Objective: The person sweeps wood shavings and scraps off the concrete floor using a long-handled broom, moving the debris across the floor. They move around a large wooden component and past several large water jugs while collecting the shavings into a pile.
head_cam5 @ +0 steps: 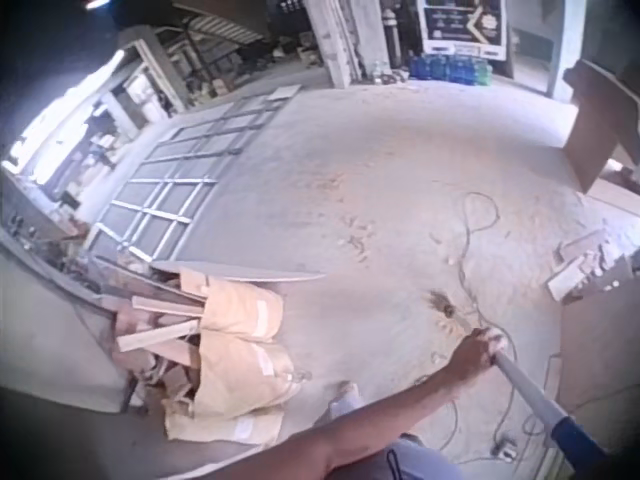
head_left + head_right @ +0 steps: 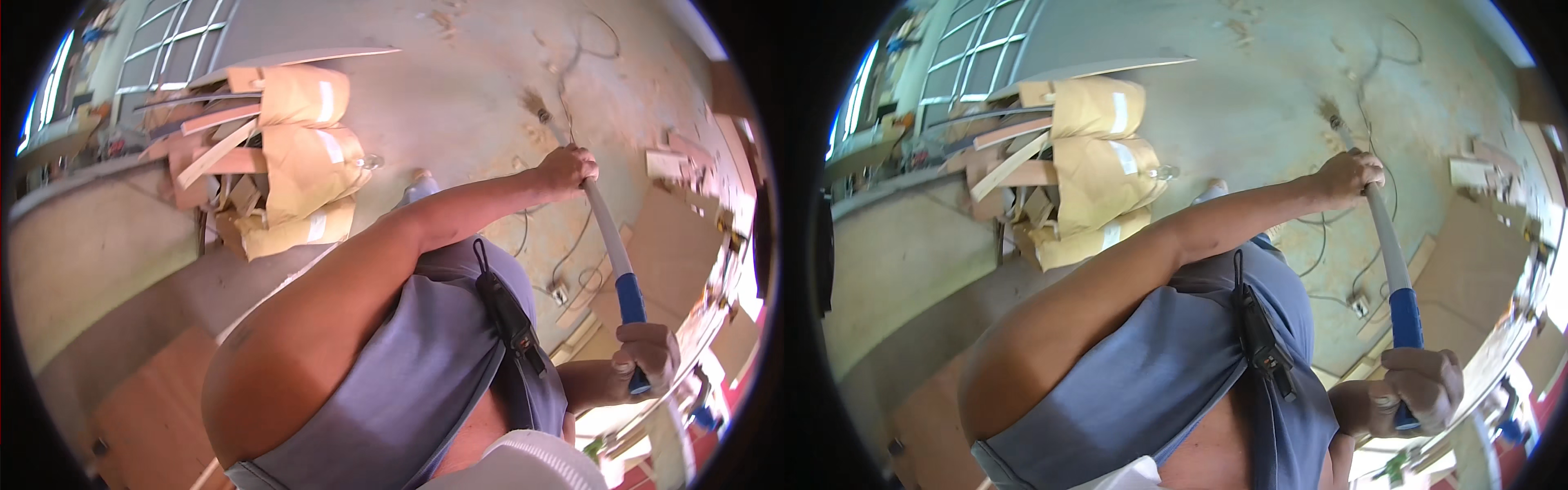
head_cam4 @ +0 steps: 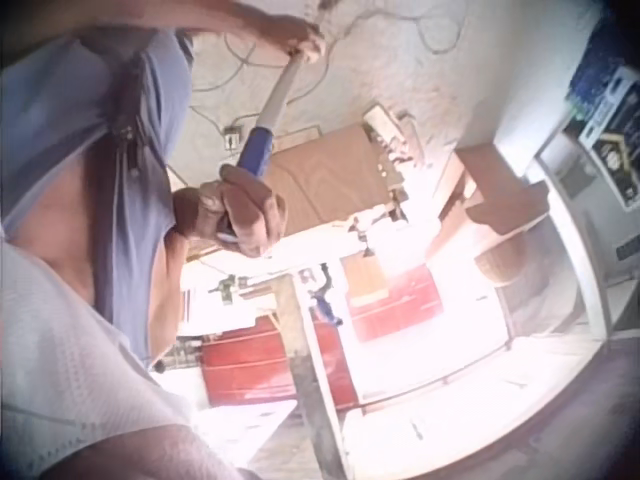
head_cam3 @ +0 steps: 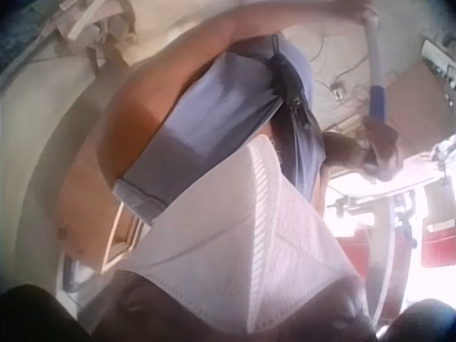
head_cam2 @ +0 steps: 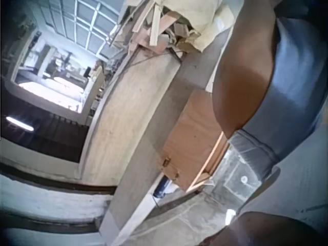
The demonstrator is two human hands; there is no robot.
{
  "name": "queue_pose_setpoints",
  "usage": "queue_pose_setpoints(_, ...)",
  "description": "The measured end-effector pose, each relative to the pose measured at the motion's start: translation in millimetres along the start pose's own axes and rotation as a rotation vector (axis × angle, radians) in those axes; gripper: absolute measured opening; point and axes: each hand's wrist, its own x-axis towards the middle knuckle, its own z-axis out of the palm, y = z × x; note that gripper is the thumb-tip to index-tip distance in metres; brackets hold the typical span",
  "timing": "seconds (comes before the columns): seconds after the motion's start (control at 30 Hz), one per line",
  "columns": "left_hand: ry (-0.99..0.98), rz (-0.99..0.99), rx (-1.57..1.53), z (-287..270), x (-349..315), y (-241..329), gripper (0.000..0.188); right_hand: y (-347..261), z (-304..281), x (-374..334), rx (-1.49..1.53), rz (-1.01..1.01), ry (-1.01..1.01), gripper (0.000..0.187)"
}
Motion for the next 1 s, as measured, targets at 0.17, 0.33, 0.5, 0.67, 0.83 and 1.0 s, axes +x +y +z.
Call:
queue_pose_setpoints(0.17,0.029,-0.452,-0.024,-108,-89,-92,0.073,68,49,42,0.22,0.053,0.085,0.04)
queue_pose_setpoints(0.33,0.405,-1.263,-0.039,-258,-221,-262,0.074,101,117,105,0.35,0.039,0.101,0.034)
queue_pose_setpoints(0.5,1.211,-1.439,-0.182,-406,-295,-431,0.097,134,193,205,0.264,0.14,0.167,0.026)
queue_pose_setpoints(0.67,1.532,-1.58,-0.232,-494,-295,-531,0.104,134,277,339,0.07,0.298,0.149,0.029)
queue_pose_setpoints(0.83,1.59,-1.713,-0.063,-531,-256,-551,0.102,135,357,433,-0.028,0.361,0.105,0.028)
queue_pose_setpoints(1.0,1.444,-1.728,0.032,-571,-244,-569,0.086,154,415,491,0.013,0.349,0.04,0.027)
